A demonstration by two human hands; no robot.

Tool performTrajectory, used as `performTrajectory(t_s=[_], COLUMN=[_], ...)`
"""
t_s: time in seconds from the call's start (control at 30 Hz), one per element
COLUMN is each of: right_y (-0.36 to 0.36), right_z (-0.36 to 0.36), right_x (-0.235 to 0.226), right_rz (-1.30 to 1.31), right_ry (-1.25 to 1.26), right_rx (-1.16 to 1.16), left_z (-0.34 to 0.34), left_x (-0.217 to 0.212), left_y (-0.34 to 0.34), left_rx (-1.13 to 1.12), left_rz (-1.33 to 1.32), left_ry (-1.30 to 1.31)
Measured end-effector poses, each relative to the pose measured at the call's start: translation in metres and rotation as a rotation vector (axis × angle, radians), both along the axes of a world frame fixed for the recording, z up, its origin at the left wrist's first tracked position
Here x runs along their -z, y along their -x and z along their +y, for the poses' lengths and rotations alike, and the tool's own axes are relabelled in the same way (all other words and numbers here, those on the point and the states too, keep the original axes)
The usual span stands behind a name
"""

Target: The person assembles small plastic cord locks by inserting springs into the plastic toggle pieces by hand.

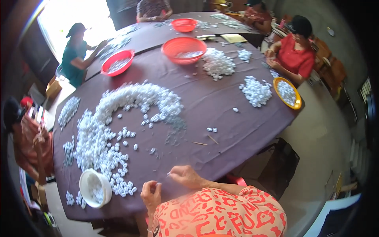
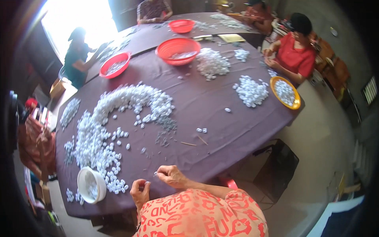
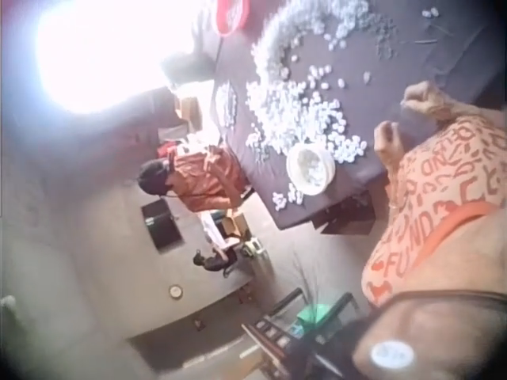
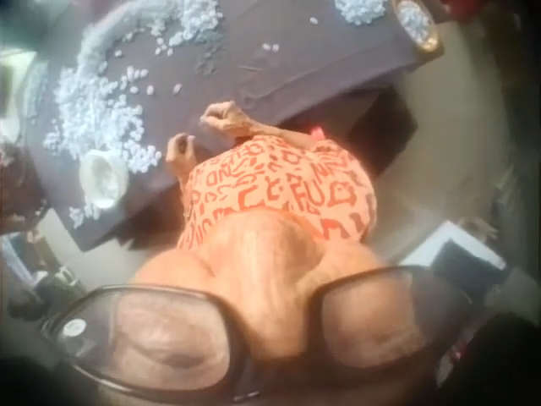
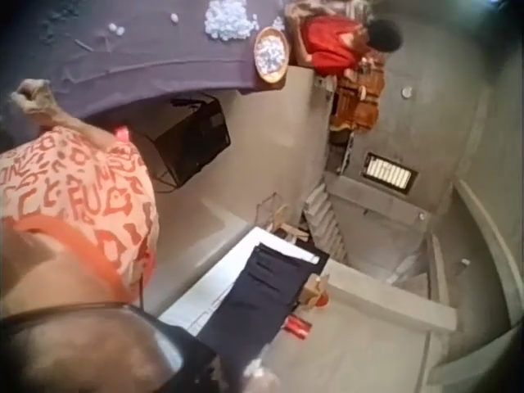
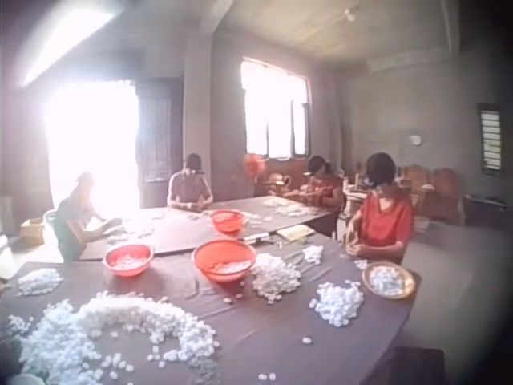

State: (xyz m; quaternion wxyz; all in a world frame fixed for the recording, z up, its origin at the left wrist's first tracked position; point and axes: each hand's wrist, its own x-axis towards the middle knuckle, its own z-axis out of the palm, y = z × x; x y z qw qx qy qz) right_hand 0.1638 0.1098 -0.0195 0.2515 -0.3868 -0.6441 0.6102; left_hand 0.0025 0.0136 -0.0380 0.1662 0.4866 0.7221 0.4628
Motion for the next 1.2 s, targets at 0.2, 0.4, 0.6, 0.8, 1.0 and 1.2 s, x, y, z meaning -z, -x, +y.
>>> performTrajectory(t_s=[0.2,0.4,0.6,0.8,1.0,1.2], right_y=[0.004,-0.003,-0.008,-0.011,-0.026,-0.032], right_z=[0.007,0.009,0.009,0.018,0.034,0.028], right_x=[0.007,0.011,0.018,0.033,0.015,0.012], right_rz=[0.179,0.149,0.186,0.257,0.331,0.406], right_ry=[-0.063,-0.015,-0.013,0.003,0.33,0.35], right_rx=[0.076,0.057,0.099,0.095,-0.083,-0.136], left_z=[0.009,0.003,0.002,0.013,0.018,0.019], left_x=[0.0,0.008,0.014,-0.003,-0.013,-0.019], left_y=[0.003,0.007,0.007,-0.008,-0.006,-0.001], left_rx=[0.062,0.032,-0.013,-0.074,-0.136,-0.097], left_rz=[-0.002,-0.071,-0.221,-0.516,-0.514,-0.802], left_ry=[0.022,0.1,0.153,0.211,0.258,0.231])
